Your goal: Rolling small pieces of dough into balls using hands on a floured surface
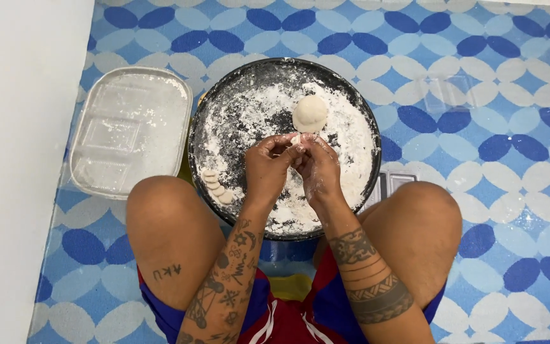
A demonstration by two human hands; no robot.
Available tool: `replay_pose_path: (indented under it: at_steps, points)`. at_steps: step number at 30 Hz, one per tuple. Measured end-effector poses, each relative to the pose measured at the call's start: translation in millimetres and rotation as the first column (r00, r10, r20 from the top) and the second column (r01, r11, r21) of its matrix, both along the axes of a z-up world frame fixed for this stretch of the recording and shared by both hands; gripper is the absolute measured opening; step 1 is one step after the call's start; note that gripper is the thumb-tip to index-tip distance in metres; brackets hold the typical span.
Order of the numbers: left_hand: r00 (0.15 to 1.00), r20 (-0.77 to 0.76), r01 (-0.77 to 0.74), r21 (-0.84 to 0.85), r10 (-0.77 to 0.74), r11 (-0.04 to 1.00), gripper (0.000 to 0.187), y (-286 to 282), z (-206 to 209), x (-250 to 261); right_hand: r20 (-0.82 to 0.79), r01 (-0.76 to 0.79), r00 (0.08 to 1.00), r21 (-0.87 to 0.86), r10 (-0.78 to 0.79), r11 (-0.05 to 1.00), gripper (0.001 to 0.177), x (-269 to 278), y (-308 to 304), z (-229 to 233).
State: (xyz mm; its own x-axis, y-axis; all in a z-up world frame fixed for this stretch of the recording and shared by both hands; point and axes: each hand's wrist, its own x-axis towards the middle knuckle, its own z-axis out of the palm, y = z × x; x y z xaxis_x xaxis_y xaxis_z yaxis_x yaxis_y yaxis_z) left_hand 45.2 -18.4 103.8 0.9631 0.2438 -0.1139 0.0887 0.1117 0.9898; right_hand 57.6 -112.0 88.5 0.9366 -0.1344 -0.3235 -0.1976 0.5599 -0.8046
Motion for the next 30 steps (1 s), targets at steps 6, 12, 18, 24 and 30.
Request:
replay_pose_path:
  at_steps: [6,12,18,24,30]
  points:
    - [0.998,-0.017,-0.059,-0.050,0.058,0.997,0.019,-0.5,11.3,-4.5,0.022,-0.052,0.998,-0.065,0.053,0.997,0.012,-2.7,-4.3,-2.5]
    - [0.989,-0.145,0.001,-0.070,-0.011,0.998,0.024,10.4,32.1,-13.1,0.073,-0.052,0.995,-0.241,0.072,0.969,0.016,-10.0,-0.4,-5.5]
    - [0.998,-0.030,-0.062,-0.042,0.061,0.997,0.029,24.3,12.9,-11.6,0.117,-0.148,0.975,-0.295,0.190,0.944,0.026,-15.7,11.2,22.4]
    - [0.994,-0.060,0.096,0.183,-0.087,0.978,0.027,27.7,19.9,-8.9,0.090,-0.174,0.968,-0.429,0.233,0.886,0.020,-12.0,-6.7,7.3]
    - [0.973,-0.058,0.230,0.304,-0.223,0.924,0.026,29.0,23.9,2.1,0.184,-0.119,0.916,-0.723,0.356,0.680,0.007,-1.3,-28.9,4.3]
